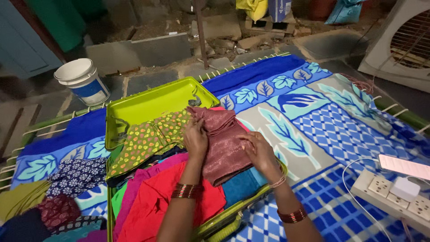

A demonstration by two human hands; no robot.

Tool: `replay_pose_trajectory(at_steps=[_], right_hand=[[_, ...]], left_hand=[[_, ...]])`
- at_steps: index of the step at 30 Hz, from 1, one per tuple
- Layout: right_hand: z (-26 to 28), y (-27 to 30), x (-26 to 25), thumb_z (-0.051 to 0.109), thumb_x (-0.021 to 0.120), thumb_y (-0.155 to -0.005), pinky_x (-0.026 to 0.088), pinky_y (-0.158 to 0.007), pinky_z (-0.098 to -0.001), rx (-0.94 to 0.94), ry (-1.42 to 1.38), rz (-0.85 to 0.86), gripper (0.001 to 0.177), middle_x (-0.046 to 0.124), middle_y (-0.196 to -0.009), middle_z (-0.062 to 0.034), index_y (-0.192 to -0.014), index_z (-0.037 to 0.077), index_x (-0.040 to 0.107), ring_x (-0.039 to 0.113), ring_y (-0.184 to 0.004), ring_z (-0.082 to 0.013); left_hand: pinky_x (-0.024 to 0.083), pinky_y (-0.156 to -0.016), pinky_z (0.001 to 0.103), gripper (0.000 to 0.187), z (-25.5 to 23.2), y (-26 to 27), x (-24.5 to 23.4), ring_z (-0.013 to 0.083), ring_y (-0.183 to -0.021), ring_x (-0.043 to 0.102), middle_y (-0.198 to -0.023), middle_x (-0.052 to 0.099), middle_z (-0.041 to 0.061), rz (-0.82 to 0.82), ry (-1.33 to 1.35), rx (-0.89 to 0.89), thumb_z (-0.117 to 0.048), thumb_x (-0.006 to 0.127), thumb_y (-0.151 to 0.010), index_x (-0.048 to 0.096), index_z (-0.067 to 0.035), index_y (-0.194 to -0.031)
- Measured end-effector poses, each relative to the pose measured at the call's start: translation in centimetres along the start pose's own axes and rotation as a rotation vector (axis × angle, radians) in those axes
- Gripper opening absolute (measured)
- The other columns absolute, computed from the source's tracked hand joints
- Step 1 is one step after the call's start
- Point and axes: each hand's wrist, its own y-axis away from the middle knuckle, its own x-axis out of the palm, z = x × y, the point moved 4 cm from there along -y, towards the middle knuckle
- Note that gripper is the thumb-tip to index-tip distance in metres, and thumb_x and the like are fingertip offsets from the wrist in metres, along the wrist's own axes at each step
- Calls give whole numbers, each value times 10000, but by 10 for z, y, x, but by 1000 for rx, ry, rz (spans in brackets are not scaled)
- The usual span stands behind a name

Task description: The person folds various colorful garments by hand and places them into a green suitcase. They handle shirts and patterned fabrics one at a time, folding each neatly before stacking them inside the suitcase.

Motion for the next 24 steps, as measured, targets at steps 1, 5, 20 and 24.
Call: replay_pose_trajectory(at_steps=[1, 5, 20, 24], right_hand=[[2, 0, -1, 140, 665, -923, 546, -873, -398, -9, -58, -27, 283, 660, -1151, -138, -1201, 130, 713, 680, -1030, -324], [6, 1, -1, 135, 614, -916, 579, -863, -387, -39, -178, -120, 292, 635, -1265, -156, -1190, 108, 711, 712, -1048, -323], [-9, -2, 9, 183, 630, -949, 533, -867, -435, 9, 66, -91, 250, 704, -1143, -146, -1178, 137, 720, 673, -1034, -366], [-6, -1, 8, 166, 609, -960, 533, -867, -430, 12, 43, -75, 252, 703, -1147, -156, -1181, 116, 719, 674, -1022, -363]], left_hand=[[504, -943, 482, 346, -4, 0, -5, 404, -1082, 634, -1219, 678, 176, -53, 26, 26, -18, 636, -843, 767, -73, -1159], [500, -911, 486, 366, -7, 4, -15, 429, -1060, 621, -1201, 653, 224, -140, 27, 33, -20, 639, -861, 741, -33, -1213], [441, -1141, 443, 310, -2, -17, 23, 318, -1272, 570, -1424, 598, 120, 256, -119, 37, -338, 561, -1070, 702, -140, -1263], [108, -1212, 614, 768, -5, -1, 54, 441, -1529, 177, -1624, 320, 151, 546, -325, 200, -645, 532, -896, 442, -240, -1543]])
